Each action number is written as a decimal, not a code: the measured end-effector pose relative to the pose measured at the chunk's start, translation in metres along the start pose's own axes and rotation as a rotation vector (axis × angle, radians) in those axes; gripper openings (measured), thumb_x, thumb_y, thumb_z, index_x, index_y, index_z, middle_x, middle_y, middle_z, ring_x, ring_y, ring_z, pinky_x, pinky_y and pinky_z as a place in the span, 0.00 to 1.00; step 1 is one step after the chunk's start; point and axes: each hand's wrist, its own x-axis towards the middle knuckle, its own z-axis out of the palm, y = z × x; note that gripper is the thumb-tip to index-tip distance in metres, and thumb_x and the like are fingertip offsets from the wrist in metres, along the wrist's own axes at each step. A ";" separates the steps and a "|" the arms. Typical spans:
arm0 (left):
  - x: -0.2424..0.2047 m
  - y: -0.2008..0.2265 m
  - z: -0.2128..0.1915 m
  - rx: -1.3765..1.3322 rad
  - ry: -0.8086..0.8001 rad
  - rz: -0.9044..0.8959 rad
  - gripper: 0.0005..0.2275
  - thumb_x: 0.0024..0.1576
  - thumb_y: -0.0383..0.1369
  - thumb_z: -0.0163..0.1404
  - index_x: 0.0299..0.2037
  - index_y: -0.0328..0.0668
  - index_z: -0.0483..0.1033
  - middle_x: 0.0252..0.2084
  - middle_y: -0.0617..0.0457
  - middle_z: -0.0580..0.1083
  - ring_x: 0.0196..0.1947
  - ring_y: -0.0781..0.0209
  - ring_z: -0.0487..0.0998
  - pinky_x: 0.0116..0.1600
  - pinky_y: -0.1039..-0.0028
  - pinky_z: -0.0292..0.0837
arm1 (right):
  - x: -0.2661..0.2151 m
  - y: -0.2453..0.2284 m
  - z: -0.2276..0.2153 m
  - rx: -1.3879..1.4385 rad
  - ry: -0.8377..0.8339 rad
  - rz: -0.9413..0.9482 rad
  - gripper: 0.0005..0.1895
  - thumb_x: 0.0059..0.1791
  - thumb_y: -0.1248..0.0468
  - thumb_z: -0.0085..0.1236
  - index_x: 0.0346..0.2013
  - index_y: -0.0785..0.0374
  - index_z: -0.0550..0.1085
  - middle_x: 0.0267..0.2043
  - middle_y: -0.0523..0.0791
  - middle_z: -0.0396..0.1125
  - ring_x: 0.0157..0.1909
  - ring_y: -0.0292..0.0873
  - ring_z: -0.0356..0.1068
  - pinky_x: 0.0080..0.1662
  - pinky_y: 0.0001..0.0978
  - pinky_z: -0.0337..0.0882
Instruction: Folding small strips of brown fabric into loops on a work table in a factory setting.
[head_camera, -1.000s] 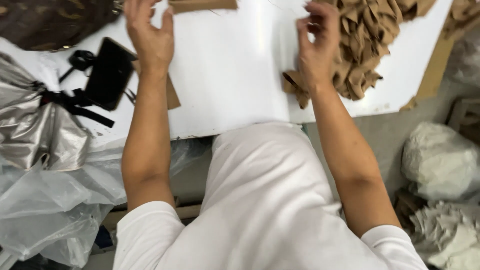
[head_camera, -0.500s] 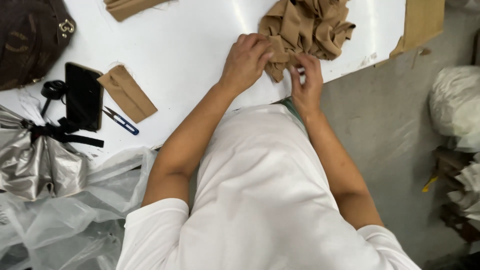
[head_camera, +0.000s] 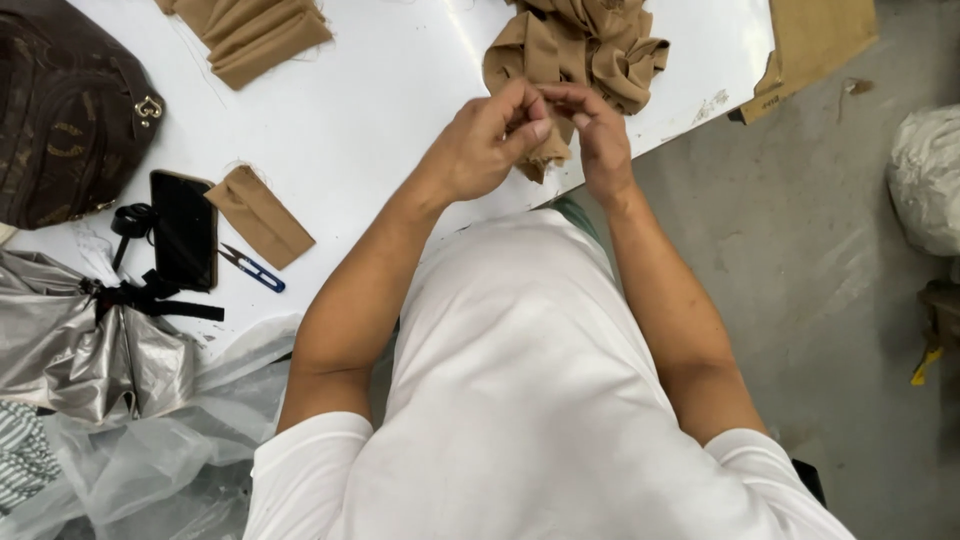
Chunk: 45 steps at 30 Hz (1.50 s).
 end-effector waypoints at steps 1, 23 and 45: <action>-0.007 0.020 -0.004 -0.210 -0.027 0.001 0.04 0.67 0.34 0.44 0.40 0.48 0.65 0.27 0.62 0.66 0.28 0.70 0.63 0.35 0.79 0.61 | 0.000 -0.005 0.000 0.195 -0.064 0.038 0.24 0.54 0.57 0.37 0.55 0.72 0.70 0.57 0.54 0.67 0.60 0.49 0.66 0.63 0.41 0.66; -0.019 -0.023 -0.034 -1.203 0.471 -0.109 0.10 0.61 0.24 0.52 0.52 0.37 0.72 0.36 0.47 0.76 0.33 0.60 0.74 0.37 0.70 0.73 | -0.012 -0.019 0.027 -0.039 -0.259 0.767 0.37 0.45 0.76 0.61 0.67 0.53 0.62 0.61 0.42 0.62 0.39 0.35 0.67 0.31 0.26 0.73; -0.057 -0.022 -0.013 -0.964 0.031 -0.305 0.12 0.59 0.31 0.53 0.52 0.37 0.74 0.38 0.50 0.78 0.25 0.68 0.70 0.27 0.78 0.67 | -0.012 -0.038 0.020 0.880 -0.020 0.190 0.12 0.54 0.58 0.49 0.30 0.59 0.64 0.28 0.45 0.62 0.31 0.43 0.62 0.38 0.33 0.65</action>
